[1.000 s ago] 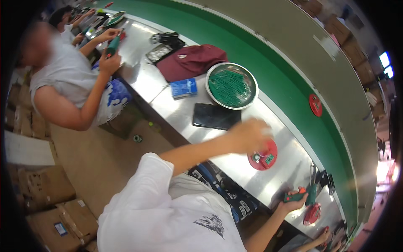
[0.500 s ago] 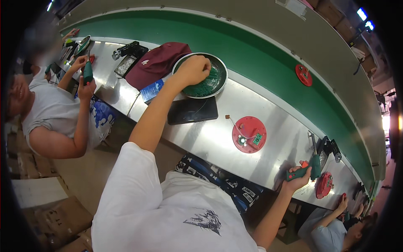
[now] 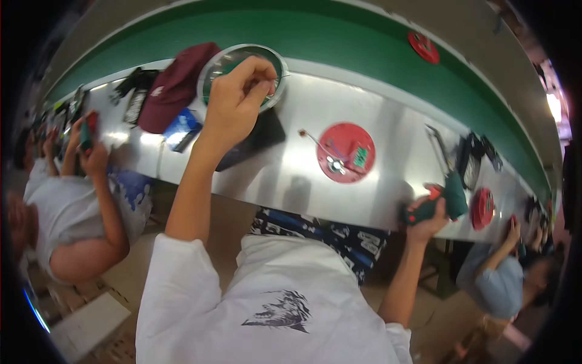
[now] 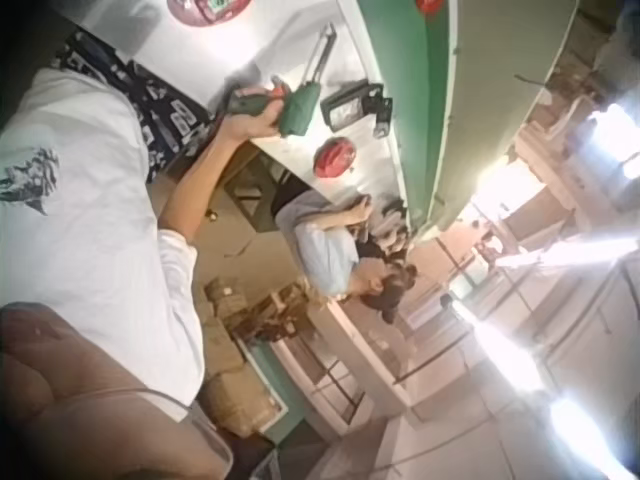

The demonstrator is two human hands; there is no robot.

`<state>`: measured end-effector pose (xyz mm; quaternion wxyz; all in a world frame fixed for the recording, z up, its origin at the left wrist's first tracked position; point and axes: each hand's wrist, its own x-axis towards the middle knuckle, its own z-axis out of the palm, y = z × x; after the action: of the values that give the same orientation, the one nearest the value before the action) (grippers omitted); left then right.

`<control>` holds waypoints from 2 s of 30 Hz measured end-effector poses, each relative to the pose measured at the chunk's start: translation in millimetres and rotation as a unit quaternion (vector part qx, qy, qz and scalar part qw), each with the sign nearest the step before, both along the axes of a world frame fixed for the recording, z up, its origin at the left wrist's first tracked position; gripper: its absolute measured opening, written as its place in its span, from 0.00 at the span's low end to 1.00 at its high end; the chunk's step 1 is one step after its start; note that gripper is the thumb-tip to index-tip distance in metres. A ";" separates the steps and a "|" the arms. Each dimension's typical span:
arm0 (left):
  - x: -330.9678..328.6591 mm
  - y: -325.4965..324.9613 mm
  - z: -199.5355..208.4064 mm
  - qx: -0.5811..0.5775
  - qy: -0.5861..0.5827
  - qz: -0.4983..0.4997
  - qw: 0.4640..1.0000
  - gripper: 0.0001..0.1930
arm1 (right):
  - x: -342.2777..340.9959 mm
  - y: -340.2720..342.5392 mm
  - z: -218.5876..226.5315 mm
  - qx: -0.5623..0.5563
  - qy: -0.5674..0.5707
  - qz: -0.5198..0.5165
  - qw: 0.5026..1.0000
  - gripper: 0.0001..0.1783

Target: The person solders wires onto circuit boards mounted on circular plastic bases using a soldering gun by hand, picking wires from a metal dish and placing the assembled components onto a conveyor belt.

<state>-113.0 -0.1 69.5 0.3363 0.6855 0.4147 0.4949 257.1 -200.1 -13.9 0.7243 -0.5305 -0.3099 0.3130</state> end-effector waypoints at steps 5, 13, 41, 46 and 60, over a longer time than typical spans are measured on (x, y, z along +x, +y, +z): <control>56.3 -67.2 -19.5 0.044 0.101 -0.080 0.991 0.07 | -44.5 -34.1 6.7 0.003 -0.052 0.112 0.992 0.31; 109.9 -89.2 -80.3 0.137 0.116 -0.035 0.983 0.06 | -58.9 -66.5 1.9 -0.059 -0.156 0.163 0.973 0.22; 113.7 -87.3 -104.5 0.192 0.153 0.009 0.969 0.06 | -65.8 -63.7 6.9 -0.101 -0.141 0.121 0.977 0.30; 113.4 -87.1 -105.7 0.186 0.148 0.002 0.971 0.06 | -67.1 -63.6 5.3 -0.098 -0.153 0.123 0.976 0.31; 87.9 -86.0 -71.6 0.185 -0.004 0.001 0.983 0.18 | -63.0 -65.4 9.4 -0.082 -0.140 0.124 0.979 0.32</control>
<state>-25.0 -86.1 -2.1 0.2054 0.7335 0.3153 0.5660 194.1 -265.5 -4.6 0.5835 -0.5837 -0.4448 0.3478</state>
